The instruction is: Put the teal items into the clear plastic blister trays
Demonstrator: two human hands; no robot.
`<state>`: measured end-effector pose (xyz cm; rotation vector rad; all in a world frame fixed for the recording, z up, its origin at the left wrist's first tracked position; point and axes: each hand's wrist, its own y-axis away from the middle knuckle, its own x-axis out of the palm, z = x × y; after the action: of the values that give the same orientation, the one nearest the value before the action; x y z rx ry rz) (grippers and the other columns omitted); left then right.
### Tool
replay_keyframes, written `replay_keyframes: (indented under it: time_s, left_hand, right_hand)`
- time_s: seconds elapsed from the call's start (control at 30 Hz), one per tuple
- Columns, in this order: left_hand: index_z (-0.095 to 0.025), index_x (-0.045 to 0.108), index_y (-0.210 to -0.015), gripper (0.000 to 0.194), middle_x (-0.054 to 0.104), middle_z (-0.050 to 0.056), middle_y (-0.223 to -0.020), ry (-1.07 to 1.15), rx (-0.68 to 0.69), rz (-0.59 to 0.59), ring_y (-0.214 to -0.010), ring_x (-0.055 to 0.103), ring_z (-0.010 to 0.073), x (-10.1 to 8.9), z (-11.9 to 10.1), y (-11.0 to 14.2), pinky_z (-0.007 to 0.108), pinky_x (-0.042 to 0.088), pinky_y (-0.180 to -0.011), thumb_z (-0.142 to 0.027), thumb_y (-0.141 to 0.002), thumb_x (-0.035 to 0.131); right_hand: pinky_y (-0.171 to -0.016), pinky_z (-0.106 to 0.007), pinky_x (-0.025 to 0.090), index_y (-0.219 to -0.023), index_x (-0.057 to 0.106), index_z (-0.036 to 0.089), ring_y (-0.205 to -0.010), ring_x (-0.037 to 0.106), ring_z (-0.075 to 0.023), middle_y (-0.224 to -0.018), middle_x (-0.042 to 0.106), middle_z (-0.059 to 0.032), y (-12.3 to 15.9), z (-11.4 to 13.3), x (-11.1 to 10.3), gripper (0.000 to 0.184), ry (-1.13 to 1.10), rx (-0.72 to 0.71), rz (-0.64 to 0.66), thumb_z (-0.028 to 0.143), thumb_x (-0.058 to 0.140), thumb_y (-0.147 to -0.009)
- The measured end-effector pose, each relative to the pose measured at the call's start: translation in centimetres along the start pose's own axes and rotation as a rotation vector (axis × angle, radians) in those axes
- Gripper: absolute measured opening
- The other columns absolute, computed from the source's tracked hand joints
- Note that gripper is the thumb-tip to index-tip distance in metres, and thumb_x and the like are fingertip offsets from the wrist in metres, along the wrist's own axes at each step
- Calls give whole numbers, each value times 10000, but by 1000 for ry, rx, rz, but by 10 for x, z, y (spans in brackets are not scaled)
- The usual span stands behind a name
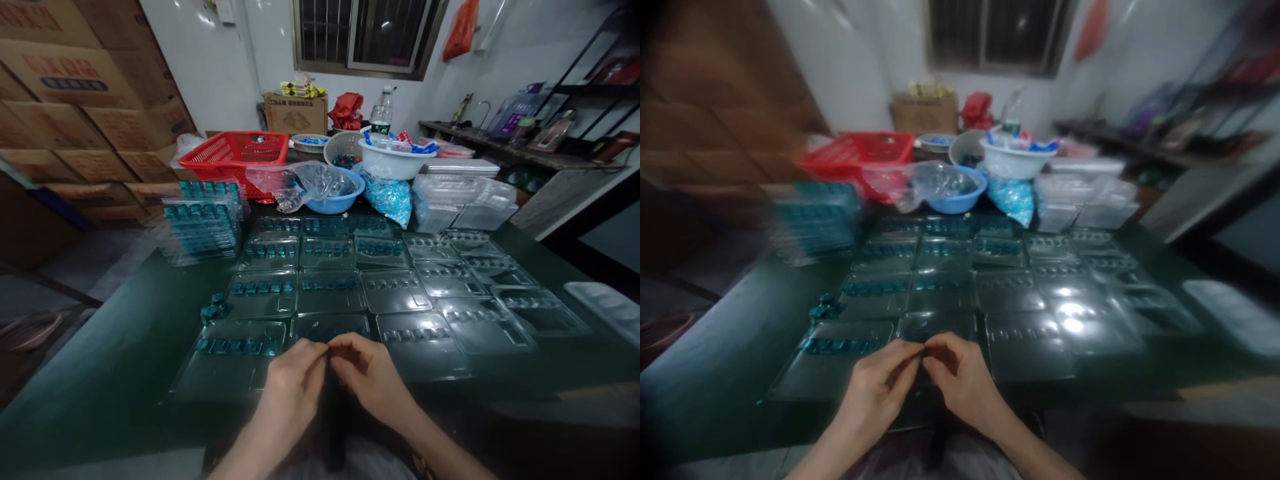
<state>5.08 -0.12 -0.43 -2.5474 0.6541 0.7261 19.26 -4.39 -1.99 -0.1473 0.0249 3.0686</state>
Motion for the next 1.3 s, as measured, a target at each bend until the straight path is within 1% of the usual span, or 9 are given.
replay_keyframes:
  time_s: [0.13,0.27,0.4,0.5,0.57,0.8,1.03,1.17,1.3]
  left_hand:
    - [-170,618,-849,228,604,45,-733,-28,15,-15,-657,568,138,-3,2,3,236,439,-598,-96,-764,420]
    - [-179,624,-876,226,609,42,-757,16,-26,7,-670,567,135,-10,2,8,237,437,-613,-132,-778,425]
    - [-181,637,-874,212,589,17,-649,144,-208,24,-516,525,114,-16,9,16,223,419,-481,-224,-776,454]
    - [-165,635,-895,246,556,-8,-539,319,-374,46,-420,484,99,-20,16,22,214,394,-407,-295,-769,469]
    - [-149,630,-912,268,558,-11,-510,394,-415,38,-403,487,98,-22,17,25,220,396,-415,-313,-766,477]
    - [-109,583,-980,316,562,-8,-508,363,-410,-49,-398,499,102,-21,11,34,233,394,-429,-322,-780,461]
    - [-114,553,-981,312,553,-13,-490,318,-365,-52,-380,495,106,-14,-2,47,234,391,-409,-332,-803,416]
    - [-131,539,-932,245,545,-18,-501,473,-353,-80,-373,485,100,-14,-9,51,224,386,-378,-308,-790,449]
    - [-149,550,-793,109,521,-10,-575,838,-401,-120,-419,469,93,-21,-12,54,190,347,-320,-231,-745,496]
  right_hand:
    - [-472,-197,397,-802,572,203,-523,482,-88,-633,534,28,0,-1,9,125,-34,25,-30,269,594,-697]
    - [-428,-190,380,-849,583,207,-456,455,-76,-588,530,28,1,-1,15,135,-3,17,7,278,506,-764]
    - [-414,-181,385,-901,595,200,-468,472,-80,-586,534,14,2,0,20,191,34,-23,36,267,460,-785]
    - [-348,-168,364,-881,592,181,-430,457,-74,-592,532,13,1,-2,25,209,-87,47,73,321,489,-766]
    - [-339,-171,366,-852,590,169,-421,457,-73,-594,530,15,0,-4,28,221,-184,83,72,348,515,-748]
    - [-406,-174,388,-958,570,190,-454,452,-58,-610,509,36,6,-7,33,250,-302,-25,128,282,567,-726]
    - [-414,-153,364,-799,546,176,-506,456,-62,-624,507,39,21,-4,31,88,-276,-84,93,176,562,-713]
    - [-421,-159,362,-792,519,165,-496,458,-61,-638,530,27,30,-3,30,80,-389,-96,132,185,557,-724]
    - [-398,-163,341,-795,514,147,-443,421,-54,-572,511,30,35,-6,31,96,-484,-114,125,227,544,-750]
